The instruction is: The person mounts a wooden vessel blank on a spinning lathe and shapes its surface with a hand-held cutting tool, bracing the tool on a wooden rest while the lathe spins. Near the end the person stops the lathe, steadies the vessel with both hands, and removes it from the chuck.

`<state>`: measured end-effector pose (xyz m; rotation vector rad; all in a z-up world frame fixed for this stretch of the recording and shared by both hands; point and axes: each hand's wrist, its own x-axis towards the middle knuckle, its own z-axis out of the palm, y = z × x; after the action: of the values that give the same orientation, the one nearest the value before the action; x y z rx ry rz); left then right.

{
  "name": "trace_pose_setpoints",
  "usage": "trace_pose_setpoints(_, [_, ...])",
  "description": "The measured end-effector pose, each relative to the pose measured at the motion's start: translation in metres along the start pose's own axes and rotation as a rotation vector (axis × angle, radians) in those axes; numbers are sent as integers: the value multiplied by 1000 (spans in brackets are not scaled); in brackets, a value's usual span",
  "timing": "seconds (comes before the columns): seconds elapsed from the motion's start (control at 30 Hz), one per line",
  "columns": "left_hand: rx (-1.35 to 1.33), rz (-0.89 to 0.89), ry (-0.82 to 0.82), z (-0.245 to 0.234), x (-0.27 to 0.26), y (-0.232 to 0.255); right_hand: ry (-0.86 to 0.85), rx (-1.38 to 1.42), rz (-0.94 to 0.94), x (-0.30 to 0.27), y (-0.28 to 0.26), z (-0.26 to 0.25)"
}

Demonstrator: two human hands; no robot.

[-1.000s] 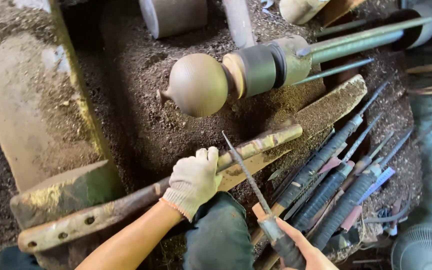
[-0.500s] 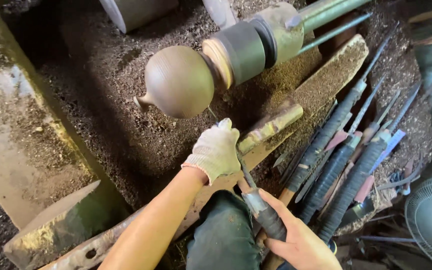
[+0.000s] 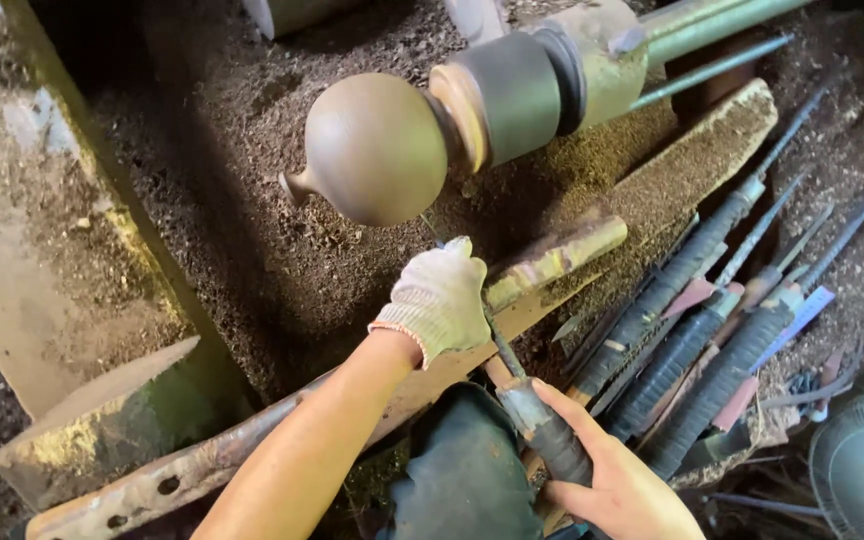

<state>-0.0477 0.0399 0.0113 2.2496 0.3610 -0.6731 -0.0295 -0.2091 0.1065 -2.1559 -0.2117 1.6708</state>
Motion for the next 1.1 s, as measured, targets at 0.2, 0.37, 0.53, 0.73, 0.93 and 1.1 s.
trace_pose_setpoints(0.2, [-37,-51,-16,-6,-5,3,-104,-8,61,4,13,-21])
trace_pose_setpoints(0.37, [-43,-89,-36,-8,-4,6,-193,187,241,7,-3,-37])
trace_pose_setpoints(0.53, [-11,-134,-93,-12,-5,9,-431,298,84,24,66,-61])
trace_pose_setpoints(0.73, [1,-128,-85,-3,-3,6,-312,342,219,19,14,-54])
trace_pose_setpoints(0.93, [10,-71,-48,-2,0,2,-243,346,253,10,14,-34])
trace_pose_setpoints(1.1, [0,18,-29,2,1,-5,-233,369,70,6,42,-15])
